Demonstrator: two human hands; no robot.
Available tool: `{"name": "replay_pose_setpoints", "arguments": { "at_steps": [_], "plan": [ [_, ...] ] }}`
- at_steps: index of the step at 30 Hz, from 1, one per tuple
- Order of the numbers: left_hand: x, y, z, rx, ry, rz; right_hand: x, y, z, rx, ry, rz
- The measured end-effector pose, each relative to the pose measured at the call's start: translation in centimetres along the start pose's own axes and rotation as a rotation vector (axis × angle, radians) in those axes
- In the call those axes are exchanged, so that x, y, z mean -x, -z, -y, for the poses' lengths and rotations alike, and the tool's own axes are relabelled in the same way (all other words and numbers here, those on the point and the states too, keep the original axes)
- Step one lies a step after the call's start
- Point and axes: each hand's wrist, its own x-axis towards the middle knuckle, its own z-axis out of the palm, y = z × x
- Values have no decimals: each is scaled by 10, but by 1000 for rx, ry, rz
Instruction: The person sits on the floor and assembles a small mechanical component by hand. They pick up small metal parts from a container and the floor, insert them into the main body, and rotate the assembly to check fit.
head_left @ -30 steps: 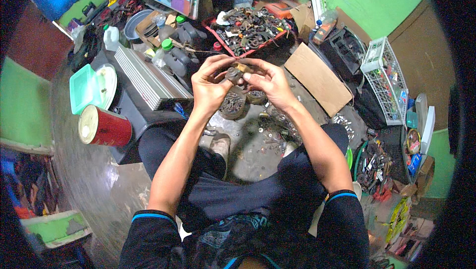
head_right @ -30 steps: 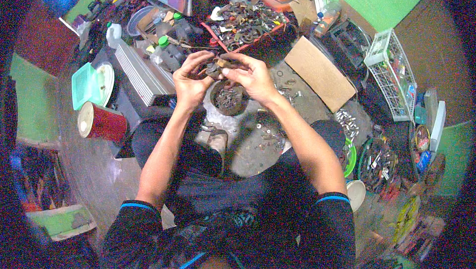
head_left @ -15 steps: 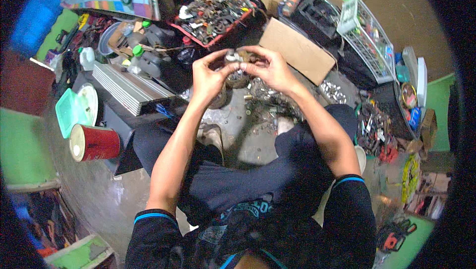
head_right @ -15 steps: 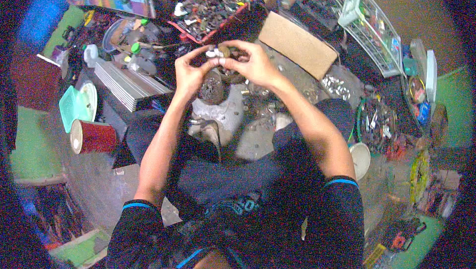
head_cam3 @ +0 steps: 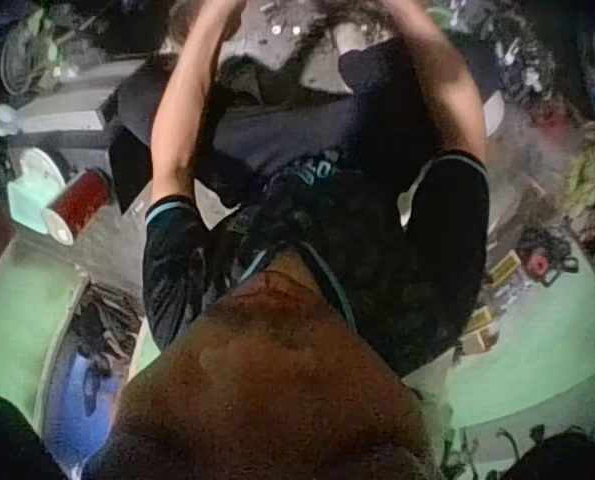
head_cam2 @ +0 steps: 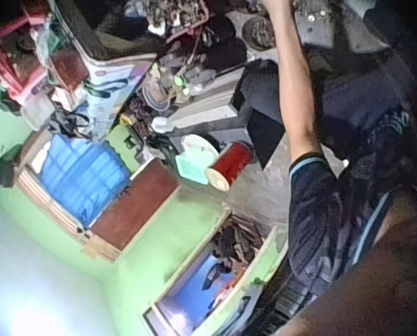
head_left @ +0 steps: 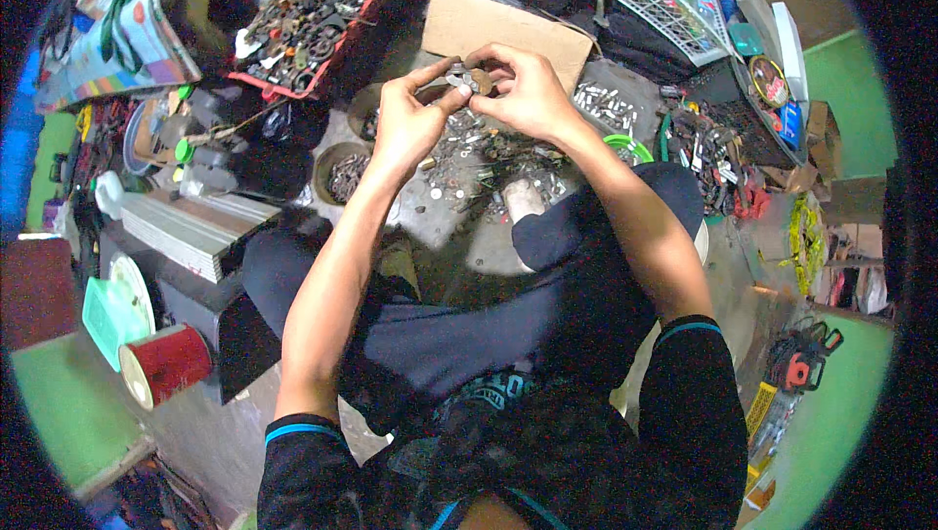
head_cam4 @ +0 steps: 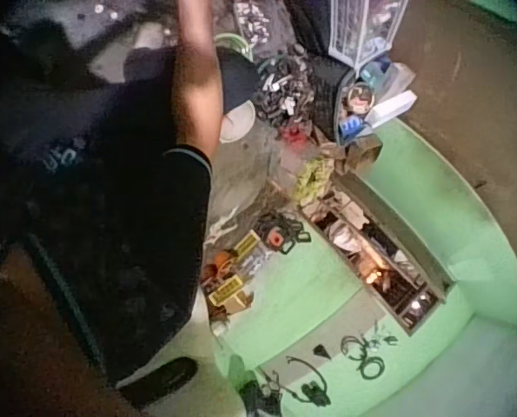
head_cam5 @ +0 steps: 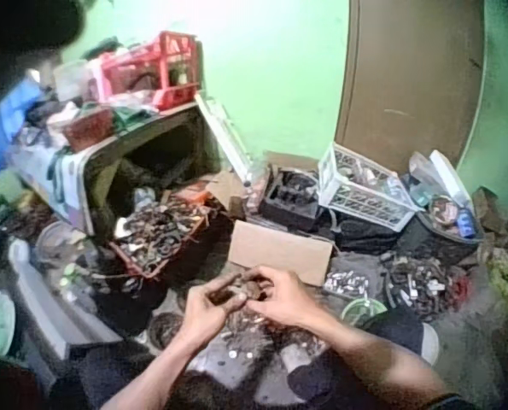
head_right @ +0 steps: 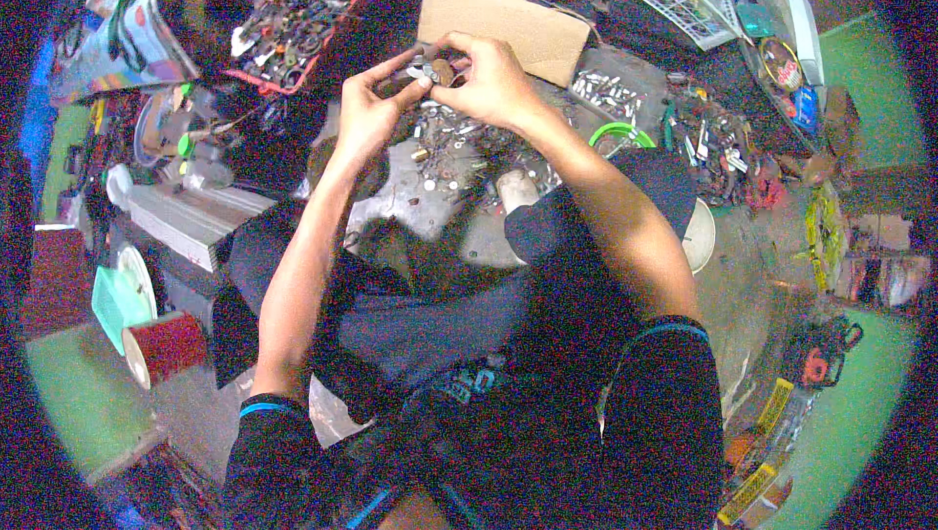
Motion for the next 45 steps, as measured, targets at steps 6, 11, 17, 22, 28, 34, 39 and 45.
{"name": "replay_pose_setpoints", "arguments": {
  "at_steps": [6,11,17,22,28,34,39,45],
  "plan": [
    [-27,2,7,-79,78,-24,-7,44,-79,379,-97,-131],
    [-41,13,-21,-244,-77,39,11,48,-223,627,-346,112],
    [-50,24,-29,-218,-35,-75,55,-20,-298,679,-718,165],
    [-53,23,-20,-329,-13,-112,81,-50,-324,434,-416,-60],
    [-60,30,-13,-308,66,-114,86,-61,-302,411,-468,22],
    [-54,38,-10,-356,-10,-129,65,-75,-328,542,-473,-62],
    [-48,51,-14,-385,22,-188,65,-85,-323,582,-541,-17],
    [-40,52,-17,-371,8,-170,84,-91,-324,642,-525,115]
  ]
}}
